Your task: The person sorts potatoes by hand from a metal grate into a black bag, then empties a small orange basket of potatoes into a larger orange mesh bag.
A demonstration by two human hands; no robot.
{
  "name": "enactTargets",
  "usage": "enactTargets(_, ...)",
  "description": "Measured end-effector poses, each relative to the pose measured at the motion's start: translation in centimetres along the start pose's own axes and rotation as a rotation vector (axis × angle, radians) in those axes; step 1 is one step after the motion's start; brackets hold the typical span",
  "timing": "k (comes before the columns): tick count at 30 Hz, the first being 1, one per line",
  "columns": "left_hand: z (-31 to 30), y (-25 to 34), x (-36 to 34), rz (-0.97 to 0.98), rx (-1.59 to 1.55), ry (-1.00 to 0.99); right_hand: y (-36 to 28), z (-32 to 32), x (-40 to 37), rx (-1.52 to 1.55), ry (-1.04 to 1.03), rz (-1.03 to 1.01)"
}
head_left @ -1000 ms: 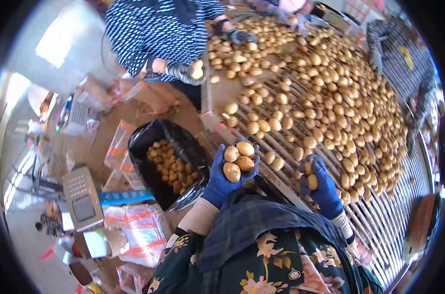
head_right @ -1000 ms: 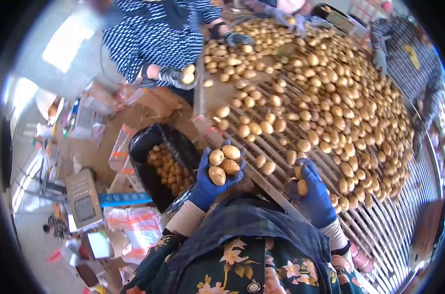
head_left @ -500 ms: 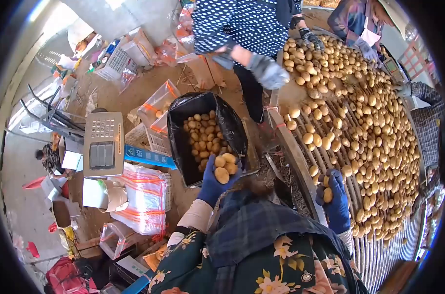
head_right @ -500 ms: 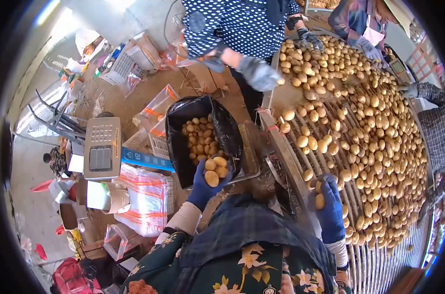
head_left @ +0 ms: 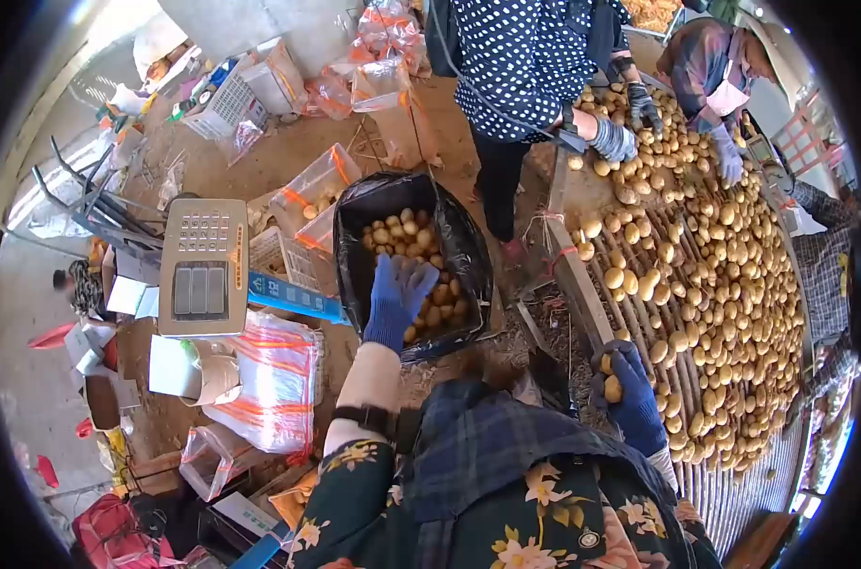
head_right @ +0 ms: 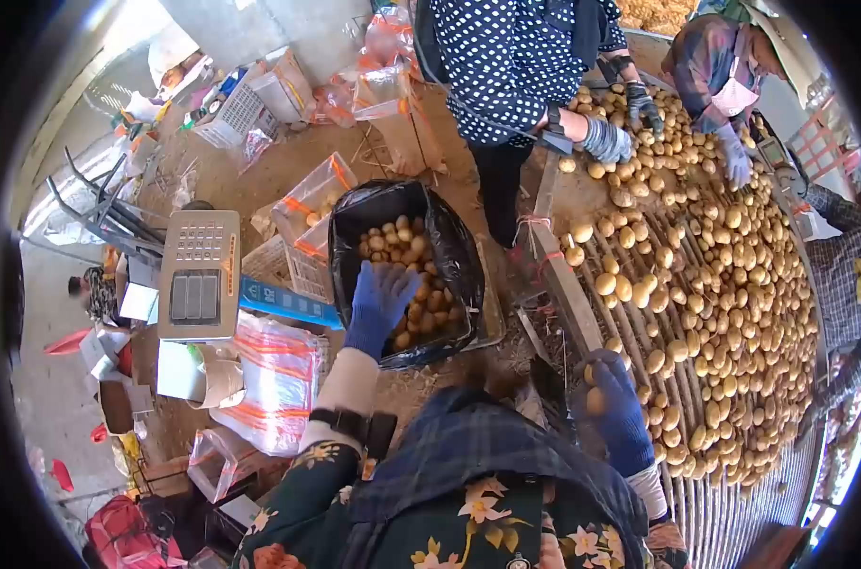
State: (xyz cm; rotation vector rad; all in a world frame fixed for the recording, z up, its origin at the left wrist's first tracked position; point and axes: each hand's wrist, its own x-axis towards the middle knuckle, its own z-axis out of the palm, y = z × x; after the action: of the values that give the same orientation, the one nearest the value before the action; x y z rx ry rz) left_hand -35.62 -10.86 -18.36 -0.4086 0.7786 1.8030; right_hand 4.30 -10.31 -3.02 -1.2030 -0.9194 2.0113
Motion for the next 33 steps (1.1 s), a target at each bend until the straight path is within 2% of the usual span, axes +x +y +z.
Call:
enactTargets(2,-4.1,-1.4,0.3,-0.164,-0.053,-0.293,-0.4,2.0,-0.3,0.016,0.056,0.023)
enactTargets(4,-1.8,-3.1,-5.8,-0.378,0.194,-0.325,-0.5,3.0,0.1,0.033,0.11,0.048)
enactTargets(6,-0.6,-4.9,-9.8,-0.636,0.221,-0.399,-0.2,3.2,1.1,-0.249,0.0,0.086)
enactTargets(7,0.9,-5.4,-11.4,-0.642,0.224,-0.403,0.3,3.3,2.0,-0.248,0.006,0.082)
enactTargets(9,3.2,-6.4,-13.9,-0.728,0.314,-0.384,1.1,4.2,3.7,-0.845,-0.225,-0.459)
enactTargets(10,3.5,-6.7,-14.2,-0.746,0.316,-0.391,1.0,5.8,4.0,-0.654,-0.249,-0.33)
enactTargets(11,3.8,-7.0,-14.4,-0.705,0.234,-0.458,0.9,7.5,4.2,-0.459,-0.267,-0.204)
enactTargets(12,4.0,-7.3,-14.6,-0.663,0.148,-0.519,0.7,8.6,4.2,-0.461,-0.247,-0.199)
enactTargets(14,4.8,-6.4,-15.0,-0.687,0.132,-0.55,0.5,10.1,4.2,-0.635,-0.388,-0.458)
enactTargets(15,5.0,-5.8,-15.2,-0.686,0.118,-0.585,0.0,10.1,4.0,-0.638,-0.389,-0.453)
enactTargets(17,3.8,-5.3,-14.8,-0.607,0.081,-0.546,-1.1,9.8,3.7,-0.597,-0.255,-0.318)
enactTargets(18,1.9,-5.5,-13.4,-0.573,0.045,-0.564,-1.3,9.1,3.7,-0.547,-0.207,-0.339)
enactTargets(20,0.7,-4.7,-12.7,-0.533,0.008,-0.582,-1.0,6.7,3.9,-0.729,-0.05,-0.332)
enactTargets(22,0.8,-3.7,-13.0,-0.488,-0.043,-0.554,0.1,4.0,3.9,-1.08,0.125,-0.529)
enactTargets(23,0.8,-3.2,-13.2,-0.476,-0.048,-0.551,0.6,2.4,3.8,-1.082,0.111,-0.531)
enactTargets(25,0.8,-2.3,-13.4,-0.393,0.046,-0.491,1.7,-0.5,3.8,-1.612,0.25,-0.841)
enactTargets(26,1.0,-1.8,-13.7,-0.379,0.041,-0.486,2.4,-1.4,3.7,-1.611,0.232,-0.848)
enactTargets(28,1.4,-1.2,-14.1,-0.347,0.028,-0.458,3.6,-2.9,3.3,-1.719,0.308,-0.706)
enactTargets(31,-1.3,-0.8,-13.5,-0.304,-0.011,-0.469,5.0,-4.8,3.8,-1.805,0.295,-0.731)
enactTargets(32,-1.9,-0.6,-13.8,-0.348,-0.049,-0.431,5.1,-4.9,4.0,-1.807,0.301,-0.746)
enactTargets(33,-2.8,-0.3,-14.0,-0.275,-0.078,-0.406,5.1,-5.1,4.3,-1.81,0.3,-0.768)
